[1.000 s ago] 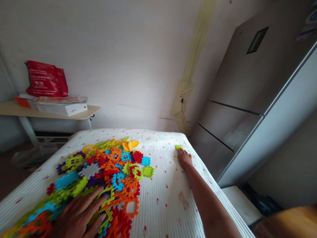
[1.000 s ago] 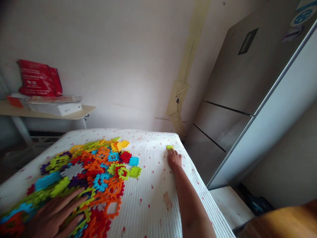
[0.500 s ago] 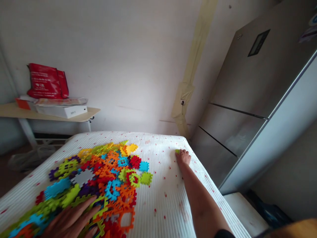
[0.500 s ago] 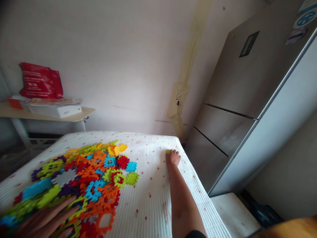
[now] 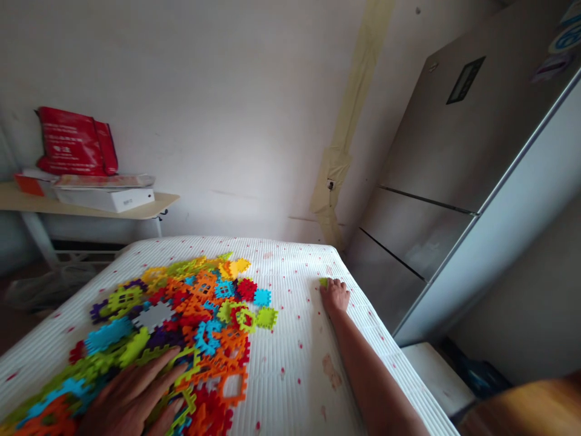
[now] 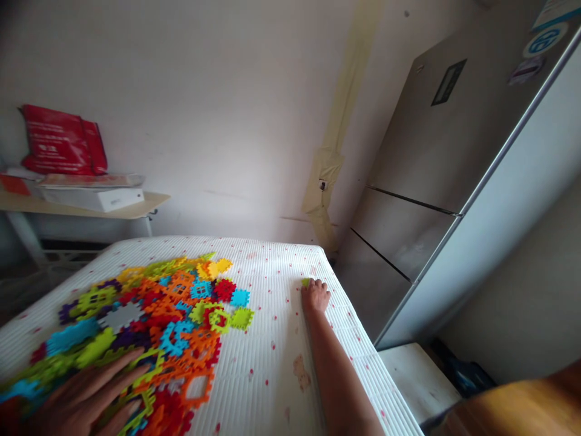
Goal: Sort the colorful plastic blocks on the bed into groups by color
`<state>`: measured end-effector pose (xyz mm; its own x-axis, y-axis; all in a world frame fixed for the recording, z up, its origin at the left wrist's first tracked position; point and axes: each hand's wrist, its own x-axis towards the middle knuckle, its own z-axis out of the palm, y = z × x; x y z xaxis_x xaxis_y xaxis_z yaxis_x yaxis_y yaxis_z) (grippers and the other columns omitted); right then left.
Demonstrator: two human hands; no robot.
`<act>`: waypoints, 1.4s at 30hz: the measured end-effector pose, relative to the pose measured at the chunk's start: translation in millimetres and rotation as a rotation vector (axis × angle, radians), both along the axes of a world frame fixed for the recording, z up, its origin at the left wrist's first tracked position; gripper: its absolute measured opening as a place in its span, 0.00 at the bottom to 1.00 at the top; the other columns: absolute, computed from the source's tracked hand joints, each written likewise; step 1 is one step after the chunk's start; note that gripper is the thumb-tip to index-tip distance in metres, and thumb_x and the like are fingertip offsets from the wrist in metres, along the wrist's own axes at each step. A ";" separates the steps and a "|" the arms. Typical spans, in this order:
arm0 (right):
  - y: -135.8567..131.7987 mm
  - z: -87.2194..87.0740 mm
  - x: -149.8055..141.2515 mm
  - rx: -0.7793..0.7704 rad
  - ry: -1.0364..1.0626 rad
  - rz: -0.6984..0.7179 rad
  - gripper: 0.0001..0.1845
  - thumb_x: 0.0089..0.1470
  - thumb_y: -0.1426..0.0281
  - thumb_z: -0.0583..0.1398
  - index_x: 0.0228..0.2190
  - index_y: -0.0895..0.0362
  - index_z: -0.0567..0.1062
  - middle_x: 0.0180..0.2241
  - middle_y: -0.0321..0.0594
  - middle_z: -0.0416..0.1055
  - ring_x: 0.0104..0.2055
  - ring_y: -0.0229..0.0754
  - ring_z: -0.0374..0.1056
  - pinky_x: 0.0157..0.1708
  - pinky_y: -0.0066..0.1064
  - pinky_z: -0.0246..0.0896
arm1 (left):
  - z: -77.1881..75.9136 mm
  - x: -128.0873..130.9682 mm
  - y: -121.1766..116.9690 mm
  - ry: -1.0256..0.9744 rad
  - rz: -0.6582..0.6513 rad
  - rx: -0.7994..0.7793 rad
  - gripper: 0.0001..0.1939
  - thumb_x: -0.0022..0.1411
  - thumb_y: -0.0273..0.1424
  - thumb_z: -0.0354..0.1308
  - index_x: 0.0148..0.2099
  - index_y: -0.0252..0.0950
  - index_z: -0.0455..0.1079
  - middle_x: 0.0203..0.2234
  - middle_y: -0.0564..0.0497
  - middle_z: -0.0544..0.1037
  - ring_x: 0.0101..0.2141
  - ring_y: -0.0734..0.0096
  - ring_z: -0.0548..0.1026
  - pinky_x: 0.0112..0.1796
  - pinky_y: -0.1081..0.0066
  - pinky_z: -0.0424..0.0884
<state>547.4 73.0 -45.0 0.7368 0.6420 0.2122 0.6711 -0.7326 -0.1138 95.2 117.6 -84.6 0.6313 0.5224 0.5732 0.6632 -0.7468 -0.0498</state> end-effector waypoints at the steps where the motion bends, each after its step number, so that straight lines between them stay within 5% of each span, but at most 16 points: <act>1: 0.3 0.4 -1.1 -0.005 -0.002 -0.004 0.19 0.59 0.63 0.48 0.47 0.55 0.70 0.48 0.50 0.65 0.51 0.51 0.57 0.43 0.39 0.50 | 1.3 0.1 -0.2 0.017 0.006 0.009 0.22 0.54 0.48 0.54 0.50 0.53 0.70 0.53 0.57 0.71 0.49 0.60 0.71 0.47 0.62 0.70; 7: -1.5 10.6 -12.5 0.009 -0.055 -0.004 0.21 0.58 0.64 0.49 0.51 0.54 0.66 0.55 0.49 0.60 0.54 0.51 0.54 0.47 0.44 0.49 | 15.3 3.1 -5.4 0.004 0.004 0.078 0.19 0.55 0.45 0.54 0.49 0.52 0.71 0.50 0.58 0.73 0.46 0.63 0.73 0.44 0.64 0.72; 10: 2.6 20.8 -36.1 0.114 -0.117 0.213 0.23 0.56 0.64 0.52 0.53 0.53 0.64 0.58 0.46 0.58 0.56 0.50 0.53 0.51 0.43 0.48 | 19.4 4.3 -7.4 0.020 -0.008 0.131 0.19 0.54 0.46 0.54 0.48 0.52 0.71 0.49 0.58 0.74 0.45 0.63 0.74 0.42 0.63 0.73; 14: 26.1 25.4 -86.4 0.179 0.178 0.484 0.19 0.56 0.64 0.52 0.49 0.53 0.70 0.49 0.41 0.69 0.46 0.41 0.66 0.45 0.29 0.58 | 20.8 5.1 -8.2 0.007 0.001 0.101 0.19 0.55 0.45 0.54 0.48 0.52 0.71 0.50 0.58 0.73 0.46 0.63 0.74 0.43 0.64 0.72; 20: 62.1 13.5 -130.4 0.061 0.347 0.437 0.21 0.46 0.68 0.59 0.45 0.52 0.73 0.47 0.42 0.70 0.44 0.44 0.69 0.39 0.29 0.61 | 19.2 4.8 -6.1 -0.038 -0.008 -0.010 0.19 0.54 0.45 0.55 0.48 0.52 0.72 0.50 0.58 0.74 0.46 0.65 0.73 0.45 0.68 0.71; 25: 62.2 14.5 -123.3 0.035 0.396 0.394 0.13 0.44 0.74 0.57 0.35 0.53 0.76 0.37 0.37 0.75 0.37 0.39 0.70 0.32 0.25 0.60 | 15.9 4.0 -3.4 -0.028 -0.012 0.017 0.19 0.54 0.46 0.54 0.49 0.53 0.72 0.50 0.57 0.73 0.47 0.63 0.73 0.45 0.64 0.71; 31: 56.1 16.5 -118.9 0.025 0.405 0.435 0.19 0.42 0.75 0.58 0.39 0.52 0.75 0.37 0.34 0.75 0.38 0.37 0.70 0.32 0.23 0.58 | 22.8 5.9 -8.3 -0.013 0.026 -0.129 0.19 0.55 0.45 0.53 0.48 0.52 0.72 0.50 0.55 0.73 0.48 0.61 0.72 0.48 0.62 0.70; 42: 62.1 11.8 -122.8 0.045 0.342 0.382 0.11 0.45 0.76 0.56 0.29 0.55 0.78 0.33 0.40 0.76 0.34 0.41 0.70 0.30 0.26 0.57 | 35.0 8.8 -14.1 0.022 0.035 -0.157 0.18 0.57 0.43 0.51 0.48 0.51 0.72 0.52 0.56 0.72 0.49 0.62 0.72 0.49 0.59 0.71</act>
<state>424.5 135.1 -33.1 0.4836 0.8746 0.0342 0.8089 -0.4317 -0.3992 104.0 103.5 -49.6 0.6231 0.6262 0.4686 0.6886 -0.7233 0.0510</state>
